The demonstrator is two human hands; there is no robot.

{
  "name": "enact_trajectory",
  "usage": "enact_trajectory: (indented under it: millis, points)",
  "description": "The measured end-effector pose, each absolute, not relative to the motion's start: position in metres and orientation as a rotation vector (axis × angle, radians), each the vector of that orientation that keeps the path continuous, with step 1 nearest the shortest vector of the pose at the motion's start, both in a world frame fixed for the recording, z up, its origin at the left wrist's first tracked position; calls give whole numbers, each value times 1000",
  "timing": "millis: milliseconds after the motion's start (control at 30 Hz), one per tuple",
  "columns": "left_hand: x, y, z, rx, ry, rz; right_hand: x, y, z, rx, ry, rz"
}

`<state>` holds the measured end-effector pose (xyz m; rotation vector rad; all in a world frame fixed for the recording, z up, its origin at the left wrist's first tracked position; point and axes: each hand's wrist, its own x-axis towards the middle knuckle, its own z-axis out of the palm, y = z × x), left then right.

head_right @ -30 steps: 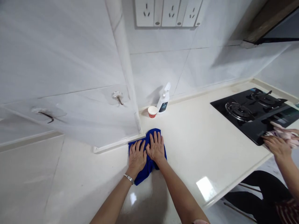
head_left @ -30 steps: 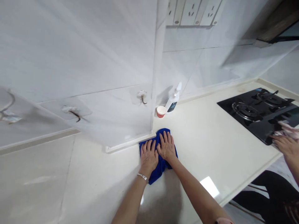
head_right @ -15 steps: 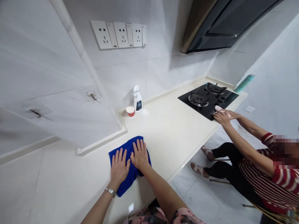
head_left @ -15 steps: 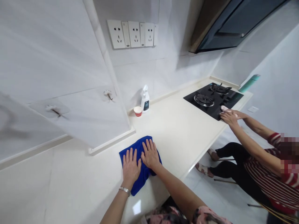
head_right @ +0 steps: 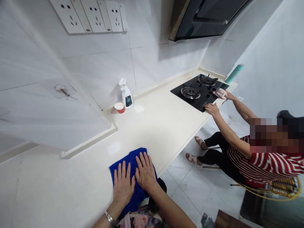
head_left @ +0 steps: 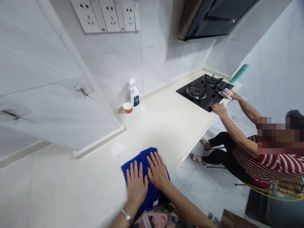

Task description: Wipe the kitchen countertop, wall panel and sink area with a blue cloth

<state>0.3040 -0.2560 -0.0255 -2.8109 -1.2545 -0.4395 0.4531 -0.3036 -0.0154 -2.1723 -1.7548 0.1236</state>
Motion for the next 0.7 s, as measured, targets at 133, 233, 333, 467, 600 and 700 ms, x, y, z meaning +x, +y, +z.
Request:
enact_trajectory:
  millis: [133,233,333,467,600,700]
  points:
    - [325,-257,-24,-2894,-1211,-412,472,-313,-14,-2225,-1763,138]
    - [350,-258,-22,-2969,-1163,-377,494,-321,-16,-2286,-1723,127]
    - [384,-253,-19,-3074,-1090,-334,522,-326,-21,-2343,-1661,80]
    - [435,-239,-14,-3216,-1039,-278,565,-322,-29,-2409,-1561,-10]
    - [482,-220,-11,-3308,-1042,-259,605,-306,-33,-2454,-1446,-12]
    - [512,-204,-10,-3302,-1093,-269,635,-285,-34,-2445,-1423,5]
